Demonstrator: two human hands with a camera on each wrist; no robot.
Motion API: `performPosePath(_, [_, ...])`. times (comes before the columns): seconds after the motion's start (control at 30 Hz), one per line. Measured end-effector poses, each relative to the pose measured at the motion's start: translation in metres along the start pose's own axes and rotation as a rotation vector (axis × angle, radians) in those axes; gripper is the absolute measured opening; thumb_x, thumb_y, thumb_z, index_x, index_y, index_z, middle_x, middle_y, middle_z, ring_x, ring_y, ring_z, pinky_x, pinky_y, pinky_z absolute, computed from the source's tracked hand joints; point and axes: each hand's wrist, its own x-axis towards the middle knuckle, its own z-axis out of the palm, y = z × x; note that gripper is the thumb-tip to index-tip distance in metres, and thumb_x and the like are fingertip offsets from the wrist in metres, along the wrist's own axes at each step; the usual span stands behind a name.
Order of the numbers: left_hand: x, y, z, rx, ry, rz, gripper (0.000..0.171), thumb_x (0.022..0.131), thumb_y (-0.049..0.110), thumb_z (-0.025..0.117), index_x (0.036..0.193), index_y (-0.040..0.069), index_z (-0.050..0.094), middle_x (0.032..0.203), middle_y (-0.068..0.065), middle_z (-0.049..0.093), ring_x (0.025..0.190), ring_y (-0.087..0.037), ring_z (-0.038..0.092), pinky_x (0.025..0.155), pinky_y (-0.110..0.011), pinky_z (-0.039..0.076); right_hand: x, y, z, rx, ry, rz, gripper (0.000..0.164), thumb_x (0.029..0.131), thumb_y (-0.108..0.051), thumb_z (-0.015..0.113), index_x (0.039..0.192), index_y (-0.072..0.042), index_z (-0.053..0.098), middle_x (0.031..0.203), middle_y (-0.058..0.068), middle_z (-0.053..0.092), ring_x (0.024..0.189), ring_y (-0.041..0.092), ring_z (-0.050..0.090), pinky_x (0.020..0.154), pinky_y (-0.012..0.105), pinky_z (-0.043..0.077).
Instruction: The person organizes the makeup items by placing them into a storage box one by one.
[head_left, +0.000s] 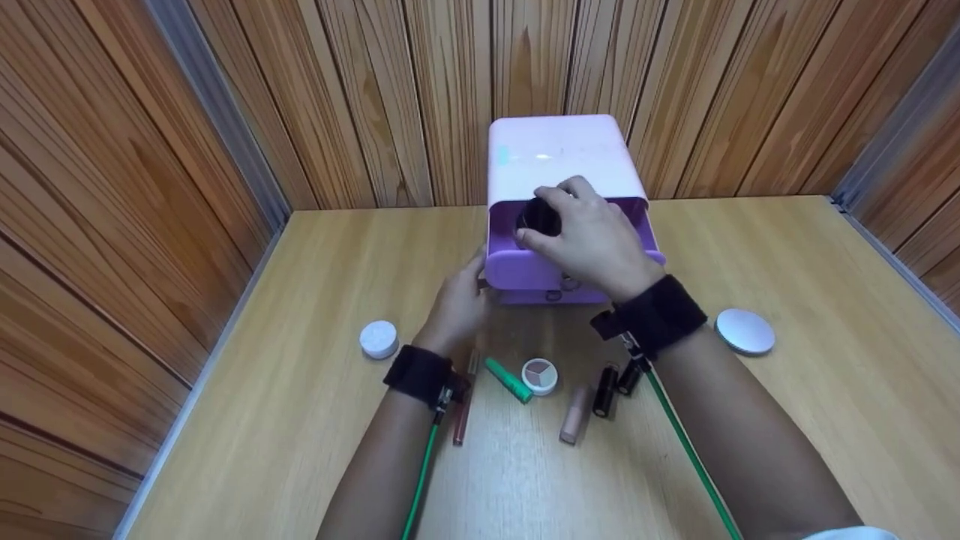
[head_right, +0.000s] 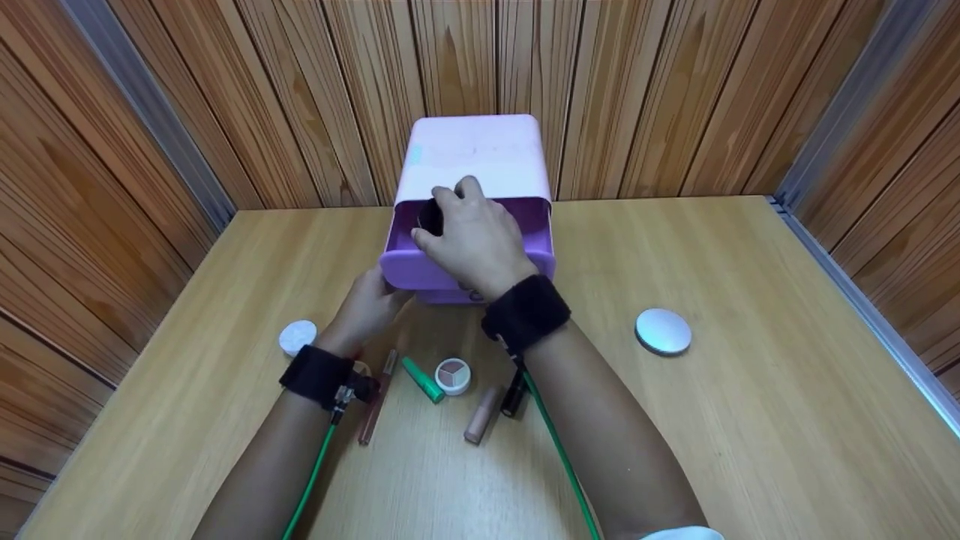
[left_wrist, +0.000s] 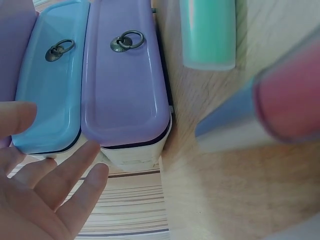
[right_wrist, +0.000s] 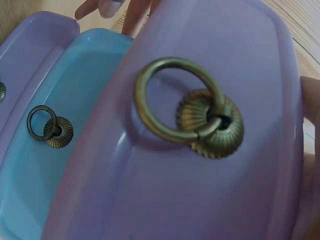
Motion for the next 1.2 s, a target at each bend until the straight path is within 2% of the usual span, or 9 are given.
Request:
performPosePath(0.13, [0.0012, 0.0026, 0.0028, 0.000, -0.004, 0.004, 0.074, 0.093, -0.003, 0.056, 0.153, 0.030, 0.027, 0.155, 0.005, 0.031, 0.127, -0.019, 0.049, 0.096, -0.029, 0.045, -0.0022, 0.0028, -0.0013, 0.022, 0.011, 0.026, 0.070, 0.084, -0.059, 0.065, 0.137, -0.013, 0.054, 0.126, 0.008, 0.049, 0.102, 0.030, 0.055, 0.086, 0.047, 0.044])
performPosePath(0.27, [0.0031, 0.0036, 0.0052, -0.007, -0.002, 0.018, 0.075, 0.092, -0.005, 0.056, 0.153, 0.028, 0.028, 0.155, 0.006, 0.031, 0.131, -0.017, 0.044, 0.097, -0.029, 0.044, -0.0024, 0.0053, -0.0029, 0.031, -0.015, 0.028, 0.061, 0.085, -0.058, 0.064, 0.127, -0.014, 0.061, 0.117, 0.005, 0.055, 0.101, 0.025, 0.054, 0.086, 0.046, 0.043])
performPosePath(0.33, [0.0036, 0.0038, 0.0055, -0.014, -0.005, 0.016, 0.076, 0.091, -0.006, 0.056, 0.153, 0.028, 0.028, 0.155, 0.006, 0.030, 0.131, -0.018, 0.044, 0.098, -0.029, 0.043, -0.0011, 0.0059, -0.0037, 0.033, -0.058, 0.032, 0.058, 0.086, -0.057, 0.063, 0.126, -0.016, 0.063, 0.117, 0.004, 0.059, 0.104, 0.024, 0.055, 0.088, 0.046, 0.043])
performPosePath(0.47, [0.0036, 0.0024, 0.0044, 0.001, -0.011, 0.021, 0.076, 0.090, -0.007, 0.056, 0.153, 0.025, 0.029, 0.154, 0.002, 0.033, 0.123, -0.023, 0.053, 0.095, -0.030, 0.046, 0.0020, 0.0062, -0.0045, 0.032, -0.152, 0.046, 0.053, 0.089, -0.056, 0.059, 0.127, -0.019, 0.065, 0.121, 0.003, 0.063, 0.107, 0.024, 0.057, 0.090, 0.046, 0.043])
performPosePath(0.57, [0.0037, 0.0013, 0.0037, 0.023, -0.015, 0.032, 0.074, 0.090, -0.007, 0.056, 0.153, 0.021, 0.030, 0.153, -0.002, 0.035, 0.117, -0.027, 0.058, 0.093, -0.032, 0.048, 0.0031, 0.0061, -0.0050, 0.035, -0.190, 0.051, 0.053, 0.091, -0.056, 0.057, 0.128, -0.020, 0.065, 0.121, 0.003, 0.064, 0.107, 0.024, 0.058, 0.091, 0.046, 0.043])
performPosePath(0.83, [0.0054, 0.0032, 0.0042, 0.034, -0.018, 0.010, 0.070, 0.093, -0.002, 0.057, 0.153, 0.023, 0.030, 0.153, 0.000, 0.034, 0.118, -0.024, 0.057, 0.093, -0.030, 0.047, 0.0004, 0.0089, -0.0064, 0.053, -0.241, 0.053, 0.063, 0.091, -0.063, 0.051, 0.137, -0.020, 0.058, 0.132, 0.005, 0.059, 0.117, 0.025, 0.055, 0.096, 0.048, 0.041])
performPosePath(1.2, [0.0019, -0.0006, -0.0001, -0.042, -0.005, -0.029, 0.065, 0.097, 0.004, 0.055, 0.153, 0.026, 0.031, 0.154, 0.000, 0.034, 0.121, -0.027, 0.055, 0.093, -0.033, 0.048, 0.0031, 0.0047, -0.0026, 0.057, -0.268, 0.015, 0.063, 0.094, -0.061, 0.048, 0.138, -0.017, 0.056, 0.131, 0.006, 0.060, 0.117, 0.025, 0.055, 0.095, 0.046, 0.042])
